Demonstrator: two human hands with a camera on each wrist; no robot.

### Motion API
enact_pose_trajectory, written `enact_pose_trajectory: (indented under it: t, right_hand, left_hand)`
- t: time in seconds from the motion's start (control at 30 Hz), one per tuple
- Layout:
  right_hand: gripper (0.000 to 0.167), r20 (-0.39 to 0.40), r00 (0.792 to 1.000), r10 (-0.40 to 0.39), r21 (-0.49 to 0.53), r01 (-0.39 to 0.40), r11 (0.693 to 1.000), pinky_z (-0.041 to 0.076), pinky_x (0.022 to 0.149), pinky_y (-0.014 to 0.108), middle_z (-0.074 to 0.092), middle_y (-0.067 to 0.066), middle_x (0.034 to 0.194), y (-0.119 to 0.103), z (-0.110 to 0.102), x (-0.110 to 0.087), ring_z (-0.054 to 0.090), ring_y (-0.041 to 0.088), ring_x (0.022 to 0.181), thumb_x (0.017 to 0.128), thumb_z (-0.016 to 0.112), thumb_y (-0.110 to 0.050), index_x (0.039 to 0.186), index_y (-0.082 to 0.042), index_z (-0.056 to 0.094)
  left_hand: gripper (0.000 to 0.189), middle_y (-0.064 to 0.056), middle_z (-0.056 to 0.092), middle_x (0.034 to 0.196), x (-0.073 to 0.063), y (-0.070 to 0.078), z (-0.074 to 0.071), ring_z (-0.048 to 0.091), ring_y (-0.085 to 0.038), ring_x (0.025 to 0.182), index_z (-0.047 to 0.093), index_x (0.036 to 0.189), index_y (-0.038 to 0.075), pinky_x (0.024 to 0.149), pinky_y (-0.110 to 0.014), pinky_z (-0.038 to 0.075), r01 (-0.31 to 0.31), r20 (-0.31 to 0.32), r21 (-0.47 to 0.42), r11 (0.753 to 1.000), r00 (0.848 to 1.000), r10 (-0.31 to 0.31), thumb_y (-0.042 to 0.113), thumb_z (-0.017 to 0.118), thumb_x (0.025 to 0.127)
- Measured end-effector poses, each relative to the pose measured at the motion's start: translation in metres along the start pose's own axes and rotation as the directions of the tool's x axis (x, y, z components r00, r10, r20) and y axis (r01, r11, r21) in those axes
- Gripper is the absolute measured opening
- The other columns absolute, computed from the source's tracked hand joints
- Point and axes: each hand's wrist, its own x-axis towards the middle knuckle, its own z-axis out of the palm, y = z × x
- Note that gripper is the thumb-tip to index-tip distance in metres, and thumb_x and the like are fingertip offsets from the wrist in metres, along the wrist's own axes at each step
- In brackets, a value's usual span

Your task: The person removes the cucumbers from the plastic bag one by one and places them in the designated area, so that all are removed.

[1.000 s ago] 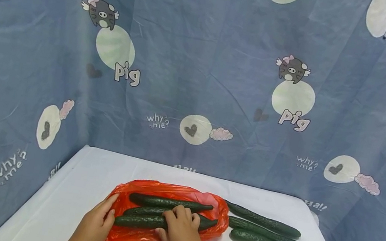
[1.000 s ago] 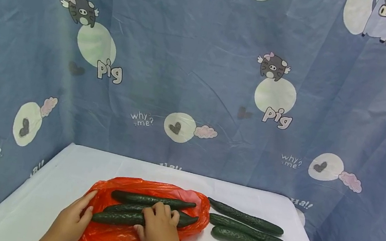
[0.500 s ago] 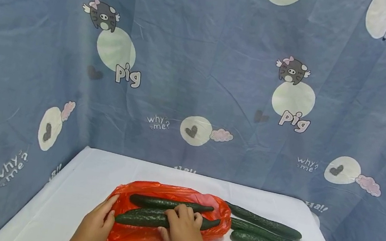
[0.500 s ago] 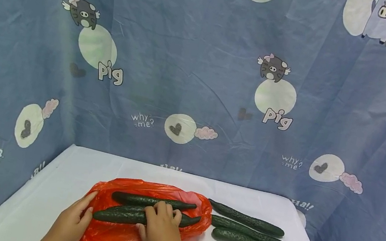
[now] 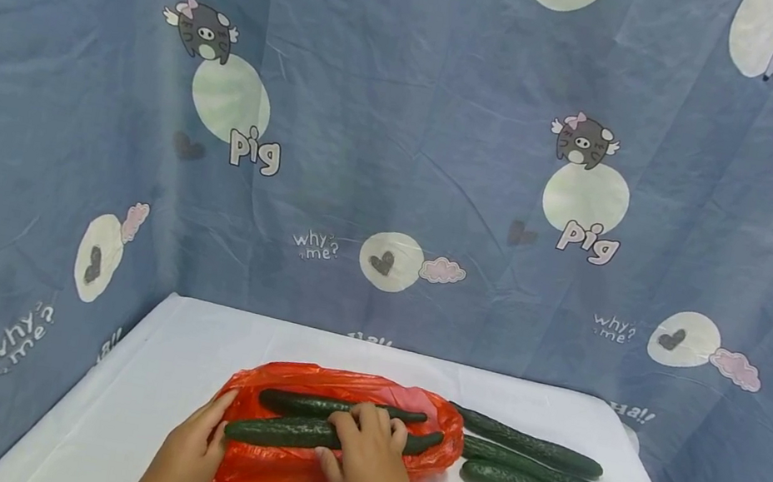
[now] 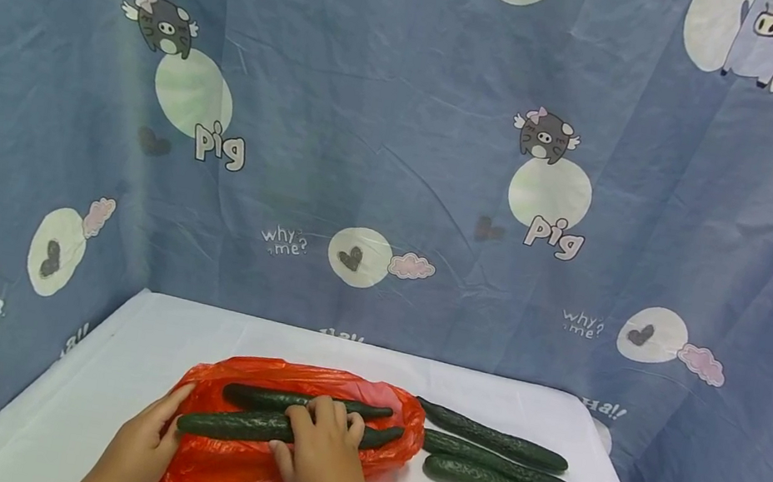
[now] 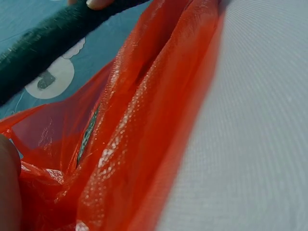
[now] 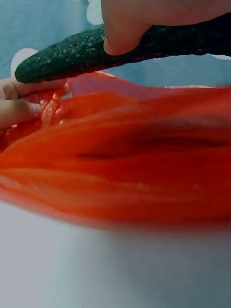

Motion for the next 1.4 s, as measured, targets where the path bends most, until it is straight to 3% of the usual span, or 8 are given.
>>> enact_pose_trajectory:
  t: [0.27, 0.63, 0.83, 1.0, 1.2, 1.4]
  right_hand:
    - [0.036, -0.073, 0.996, -0.059, -0.009, 0.058, 0.998, 0.033, 0.093, 0.05, 0.051, -0.007, 0.115, -0.005, -0.01, 0.0, 0.045, 0.015, 0.109, 0.098, 0.07, -0.049, 0.127, -0.029, 0.065]
    - [0.041, 0.013, 0.999, 0.045, 0.063, -0.046, 0.997, 0.033, 0.093, 0.055, 0.05, -0.008, 0.119, 0.007, -0.031, -0.023, 0.043, 0.015, 0.113, 0.101, 0.064, -0.051, 0.132, -0.025, 0.064]
    - [0.04, -0.012, 0.997, 0.077, 0.055, -0.076, 0.996, 0.035, 0.096, 0.059, 0.051, -0.008, 0.118, 0.018, -0.032, -0.032, 0.045, 0.017, 0.115, 0.1, 0.066, -0.049, 0.131, -0.025, 0.065]
    - [0.041, -0.006, 0.994, 0.106, 0.067, -0.105, 0.992, 0.033, 0.094, 0.056, 0.051, -0.007, 0.117, 0.028, -0.033, -0.038, 0.045, 0.018, 0.113, 0.099, 0.068, -0.047, 0.132, -0.023, 0.066]
    - [0.044, -0.006, 0.994, 0.11, 0.075, -0.11, 0.991, 0.033, 0.097, 0.066, 0.054, -0.004, 0.12, 0.043, -0.033, -0.049, 0.048, 0.022, 0.116, 0.1, 0.063, -0.054, 0.131, -0.022, 0.066]
    - [0.038, -0.047, 0.997, 0.062, 0.022, -0.061, 0.998, 0.036, 0.095, 0.065, 0.052, -0.004, 0.116, 0.06, -0.027, -0.062, 0.049, 0.022, 0.113, 0.099, 0.067, -0.047, 0.126, -0.02, 0.067]
  left_hand:
    - [0.062, -0.017, 0.033, 0.169, 0.001, -0.002, -0.004, 0.038, -0.043, 0.152, 0.028, 0.167, 0.011, 0.116, -0.065, 0.036, 0.069, 0.074, -0.037, 0.997, 0.995, -0.066, 0.013, 0.05, 0.108]
    - [0.057, -0.018, 0.042, 0.165, 0.0, 0.004, 0.003, 0.046, -0.04, 0.147, 0.037, 0.163, 0.007, 0.112, -0.058, 0.043, 0.041, 0.016, -0.019, 0.999, 0.999, -0.041, 0.014, 0.05, 0.107]
    - [0.057, -0.019, 0.044, 0.163, -0.001, 0.002, -0.001, 0.049, -0.041, 0.145, 0.038, 0.162, 0.005, 0.11, -0.057, 0.043, 0.007, -0.02, -0.01, 1.0, 1.0, -0.007, 0.012, 0.051, 0.106]
    - [0.058, -0.021, 0.043, 0.163, 0.0, 0.001, -0.001, 0.048, -0.042, 0.146, 0.036, 0.162, 0.004, 0.109, -0.056, 0.042, 0.015, -0.01, -0.008, 1.0, 1.0, -0.015, 0.012, 0.051, 0.107]
    - [0.058, -0.022, 0.044, 0.162, 0.0, 0.001, 0.001, 0.048, -0.043, 0.145, 0.038, 0.162, 0.003, 0.11, -0.057, 0.042, 0.0, -0.023, 0.003, 1.0, 1.0, 0.0, 0.011, 0.052, 0.106]
    - [0.058, -0.021, 0.043, 0.163, -0.001, 0.001, 0.0, 0.048, -0.043, 0.145, 0.037, 0.162, 0.005, 0.11, -0.058, 0.043, 0.013, -0.009, 0.0, 1.0, 1.0, -0.013, 0.011, 0.051, 0.107]
